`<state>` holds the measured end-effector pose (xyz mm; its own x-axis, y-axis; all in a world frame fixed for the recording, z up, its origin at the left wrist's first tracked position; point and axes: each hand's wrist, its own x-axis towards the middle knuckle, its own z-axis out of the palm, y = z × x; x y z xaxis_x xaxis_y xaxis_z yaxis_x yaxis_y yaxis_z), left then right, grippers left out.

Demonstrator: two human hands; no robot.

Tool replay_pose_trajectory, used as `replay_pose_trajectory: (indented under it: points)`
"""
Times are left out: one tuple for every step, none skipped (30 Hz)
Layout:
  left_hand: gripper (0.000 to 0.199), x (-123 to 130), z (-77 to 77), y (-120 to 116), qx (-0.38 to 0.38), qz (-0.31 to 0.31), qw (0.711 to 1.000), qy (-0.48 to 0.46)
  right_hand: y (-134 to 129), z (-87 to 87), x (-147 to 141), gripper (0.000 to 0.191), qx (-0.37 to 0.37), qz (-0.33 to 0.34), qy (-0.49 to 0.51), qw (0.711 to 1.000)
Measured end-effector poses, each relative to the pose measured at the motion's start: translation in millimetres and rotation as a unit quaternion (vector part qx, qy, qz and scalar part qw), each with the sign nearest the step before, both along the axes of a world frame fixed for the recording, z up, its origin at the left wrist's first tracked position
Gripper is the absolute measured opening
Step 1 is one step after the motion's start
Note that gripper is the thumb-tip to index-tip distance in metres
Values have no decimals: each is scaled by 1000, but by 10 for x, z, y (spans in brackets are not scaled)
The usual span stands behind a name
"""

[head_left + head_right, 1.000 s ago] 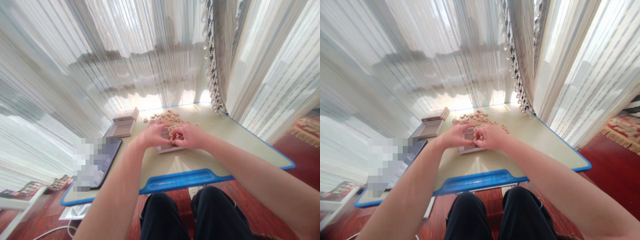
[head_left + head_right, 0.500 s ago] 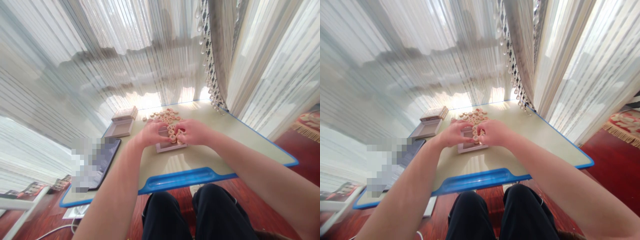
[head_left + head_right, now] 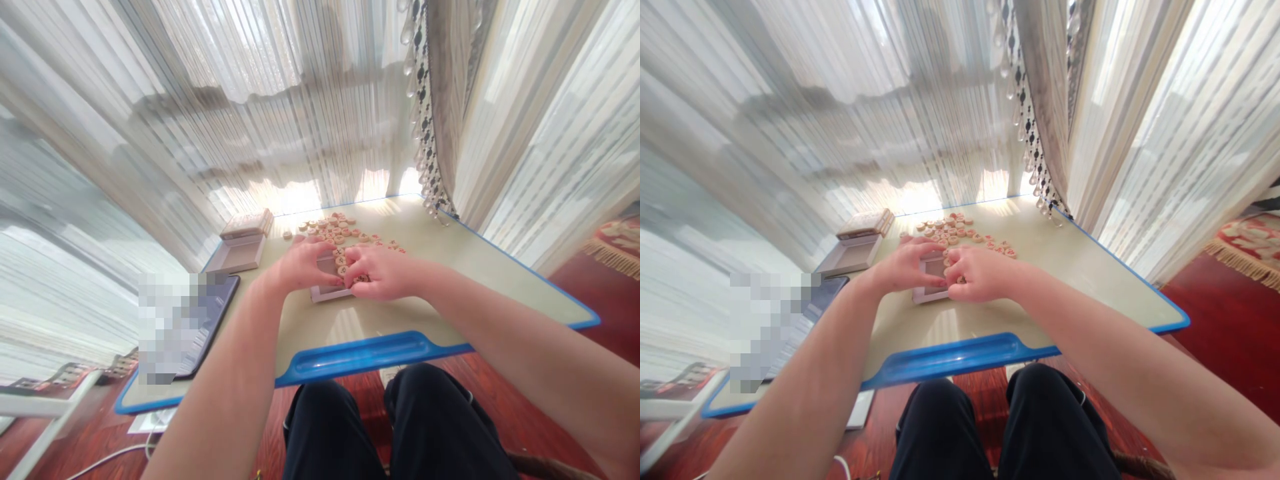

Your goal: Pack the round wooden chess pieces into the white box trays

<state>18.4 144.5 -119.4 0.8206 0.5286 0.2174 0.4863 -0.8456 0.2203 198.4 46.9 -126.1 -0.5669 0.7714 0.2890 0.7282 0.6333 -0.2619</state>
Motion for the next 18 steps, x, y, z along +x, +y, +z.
replay_pose_trajectory:
  points:
    - [68, 3, 2, -5, 0, 4, 1000, 1, 0, -4, -4, 18, 8, 2, -8, 1000]
    - [68, 6, 5, -9, 1, 8, 1000, 2, 0, -6, -6, 18, 14, 4, -15, 1000]
    - [69, 8, 8, -13, 1, 11, 1000, 4, 0, -7, -6, 19, 18, 5, -21, 1000]
    - [69, 10, 11, -15, 3, 12, 1000, 6, -1, -8, -5, 19, 20, 4, -25, 999]
    - [70, 12, 13, -16, 4, 11, 1000, 7, 0, -9, -4, 19, 22, 3, -29, 999]
    - [71, 12, 14, -15, 6, 10, 1000, 9, 0, -11, -2, 19, 24, 2, -31, 999]
    - [71, 13, 15, -13, 8, 8, 1000, 11, 1, -15, 0, 19, 24, 2, -32, 999]
    - [72, 13, 14, -10, 11, 8, 1000, 12, 1, -19, 2, 19, 22, 1, -31, 999]
    - [73, 13, 12, -7, 14, 9, 1000, 13, 1, -23, 3, 19, 19, 1, -29, 999]
    - [74, 13, 11, -5, 16, 11, 1000, 15, 0, -26, 4, 18, 15, -1, -24, 1000]
    - [75, 13, 9, -3, 19, 13, 1000, 17, -3, -25, 5, 18, 11, -3, -18, 1000]
    - [75, 12, 9, -3, 21, 14, 1000, 19, -6, -22, 5, 17, 5, -5, -12, 1000]
    - [75, 12, 9, -4, 23, 15, 999, 20, -9, -13, 7, 17, -1, -8, -5, 1000]
    - [75, 11, 11, -7, 24, 15, 999, 22, -13, -1, 11, 17, -6, -11, 1, 1000]
    - [74, 10, 15, -10, 25, 18, 999, 25, -15, 14, 16, 17, -9, -20, 7, 1000]
    - [73, 9, 20, -15, 25, 22, 999, 28, -16, 30, 24, 18, -9, -36, 12, 999]
    - [72, 7, 25, -20, 24, 27, 999, 32, -14, 46, 35, 19, -5, -63, 17, 998]
    - [70, 6, 31, -25, 21, 33, 999, 36, -10, 59, 49, 19, 1, -99, 22, 995]
